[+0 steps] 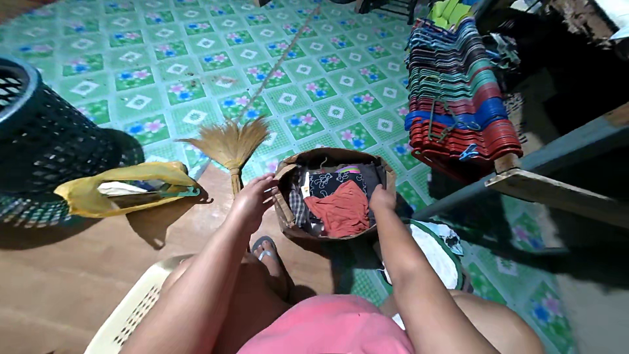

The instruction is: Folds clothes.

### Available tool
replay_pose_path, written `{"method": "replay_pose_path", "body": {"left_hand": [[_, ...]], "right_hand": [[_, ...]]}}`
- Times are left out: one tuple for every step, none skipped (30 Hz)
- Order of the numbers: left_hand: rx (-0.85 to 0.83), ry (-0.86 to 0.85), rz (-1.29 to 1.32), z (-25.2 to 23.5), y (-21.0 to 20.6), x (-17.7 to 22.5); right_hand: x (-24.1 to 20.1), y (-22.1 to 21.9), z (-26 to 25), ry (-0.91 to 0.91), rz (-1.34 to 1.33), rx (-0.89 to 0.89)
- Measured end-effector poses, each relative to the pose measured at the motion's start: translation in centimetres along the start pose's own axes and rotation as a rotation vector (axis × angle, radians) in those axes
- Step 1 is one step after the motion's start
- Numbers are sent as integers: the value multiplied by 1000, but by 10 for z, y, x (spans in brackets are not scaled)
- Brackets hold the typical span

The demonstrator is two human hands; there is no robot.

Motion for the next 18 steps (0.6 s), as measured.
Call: {"method": "replay_pose_path", "body": {"left_hand": [[-19,28,-39,-8,-2,-6],[-53,33,-92,-15,-4,-10],[-95,43,-144,-21,-6,-13],[-149,66,-195,-25,-9,-19],[-227,96,-253,-27,-14,-25],[-307,125,-303,-27,-20,-31],[-376,152,-326,-24,-28,-37],[-421,174,-309,-21,-36,-42],[-424,183,-263,-17,-43,-47],[-364,177,-211,-15,-48,-49],[-249,169,-177,-16,-48,-50],[-105,169,-162,-20,-41,-52],[13,179,-158,-27,-31,-54],[79,198,-157,-33,-20,-55],[106,209,-162,-37,-11,-54],[108,201,-178,-38,-6,-50],[94,166,-200,-35,-6,-41],[58,109,-203,-29,-8,-30]], "right_hand": [[-1,6,5,10,-63,9],[-6,16,13,34,-178,39],[-15,25,26,77,-307,81],[-26,32,43,142,-421,120],[-39,36,66,216,-509,143],[-55,38,91,300,-567,147],[-73,36,115,386,-594,137],[-90,31,140,477,-593,100],[-107,21,161,582,-554,51],[-122,6,177,700,-492,14],[-133,-12,189,824,-419,-27],[-141,-29,197,942,-351,-60],[-144,-43,202,1031,-271,-111],[-143,-53,206,1099,-198,-153],[-139,-59,208,1148,-141,-181],[-133,-62,209,1177,-109,-184],[-126,-63,207,1201,-114,-159],[-116,-62,206,1222,-151,-115]]}}
Point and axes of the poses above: each hand's wrist, its own z-axis away from the middle knuckle, its own y-axis out of the back of the hand, x = y × z, the point moved 4 cm from there along -z, towards the middle knuckle, and after that the axes turned 5 degrees about -x, right-handed, at the moved point
